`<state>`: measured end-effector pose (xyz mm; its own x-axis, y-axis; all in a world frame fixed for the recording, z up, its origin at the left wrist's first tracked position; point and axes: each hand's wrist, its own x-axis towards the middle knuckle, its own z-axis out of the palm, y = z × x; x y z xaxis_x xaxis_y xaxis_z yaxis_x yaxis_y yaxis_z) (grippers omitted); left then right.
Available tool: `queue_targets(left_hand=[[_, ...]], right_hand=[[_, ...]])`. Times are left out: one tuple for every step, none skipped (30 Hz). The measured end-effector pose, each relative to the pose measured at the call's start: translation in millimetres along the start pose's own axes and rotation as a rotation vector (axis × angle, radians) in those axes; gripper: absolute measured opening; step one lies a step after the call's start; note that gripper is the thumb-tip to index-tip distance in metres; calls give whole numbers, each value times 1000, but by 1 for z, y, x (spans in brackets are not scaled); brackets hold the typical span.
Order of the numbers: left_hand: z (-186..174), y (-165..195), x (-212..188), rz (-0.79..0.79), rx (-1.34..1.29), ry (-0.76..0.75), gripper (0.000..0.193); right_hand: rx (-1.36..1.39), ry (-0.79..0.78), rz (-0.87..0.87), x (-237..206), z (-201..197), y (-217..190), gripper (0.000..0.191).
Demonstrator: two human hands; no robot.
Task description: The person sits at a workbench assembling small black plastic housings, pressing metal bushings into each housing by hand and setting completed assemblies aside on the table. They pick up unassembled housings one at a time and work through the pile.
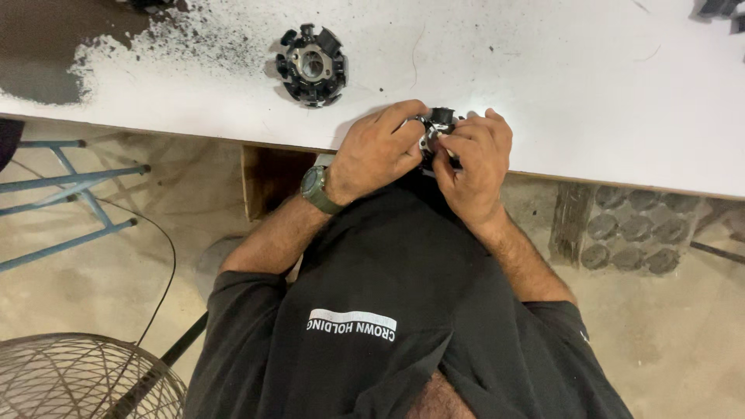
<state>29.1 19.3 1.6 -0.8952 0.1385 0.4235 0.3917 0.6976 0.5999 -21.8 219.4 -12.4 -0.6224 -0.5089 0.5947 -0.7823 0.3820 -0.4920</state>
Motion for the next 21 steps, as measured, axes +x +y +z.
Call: queue_targets(left_hand=[[-5, 1, -1, 25, 24, 29, 20], [-12, 1, -3, 53, 51, 60, 20], [-21, 1, -3, 82, 78, 93, 21], [-31, -5, 0, 106, 177, 143, 29], [-44, -12, 1, 127, 271, 187, 38], [-62, -20, -2, 109, 347, 257, 59], [-79, -29, -4, 96, 423, 328, 80], [-89, -35, -4, 5, 469, 278, 89], [-97, -40, -5, -90, 517, 229, 98], [-103, -44, -5, -188, 560, 174, 108], [-104, -48, -3, -219, 493, 130, 109], [-104, -50, 1, -247, 426, 88, 110], [-103, -51, 5, -274, 356, 43, 111], [-104, -50, 6, -254, 359, 55, 112], [-102, -48, 9, -228, 359, 63, 114], [-99, -44, 11, -204, 354, 62, 115], [-93, -39, 13, -130, 333, 53, 118], [-84, -33, 16, -60, 311, 44, 120], [-73, -24, 17, 6, 286, 36, 123], [-56, -14, 19, 45, 229, 0, 121], [-39, -5, 23, 86, 176, -29, 119]], right_hand=[[0, -10, 11, 1, -2, 0, 35], [-1, -18, 18, 3, -4, 3, 33], [-48, -18, 44, 8, -9, 9, 31], [-96, -17, 74, 12, -16, 16, 28], [-142, -20, 111, 16, -25, 24, 25], [-130, 57, 124, 19, -34, 33, 23], [-118, 136, 136, 22, -43, 42, 22], [-74, 190, 169, 22, -50, 49, 22], [-26, 241, 201, 20, -57, 53, 21], [25, 289, 236, 15, -61, 55, 21], [73, 303, 275, 11, -61, 54, 20], [122, 318, 314, 6, -58, 53, 19], [169, 333, 354, 1, -56, 50, 19], [190, 328, 338, -3, -52, 47, 19], [206, 328, 325, -7, -47, 44, 20], [218, 326, 322, -11, -45, 40, 20], [233, 334, 336, -14, -43, 37, 21], [249, 341, 351, -16, -41, 35, 21], [266, 342, 367, -18, -41, 33, 22], [285, 321, 379, -21, -40, 30, 23], [306, 302, 383, -22, -39, 29, 23]])
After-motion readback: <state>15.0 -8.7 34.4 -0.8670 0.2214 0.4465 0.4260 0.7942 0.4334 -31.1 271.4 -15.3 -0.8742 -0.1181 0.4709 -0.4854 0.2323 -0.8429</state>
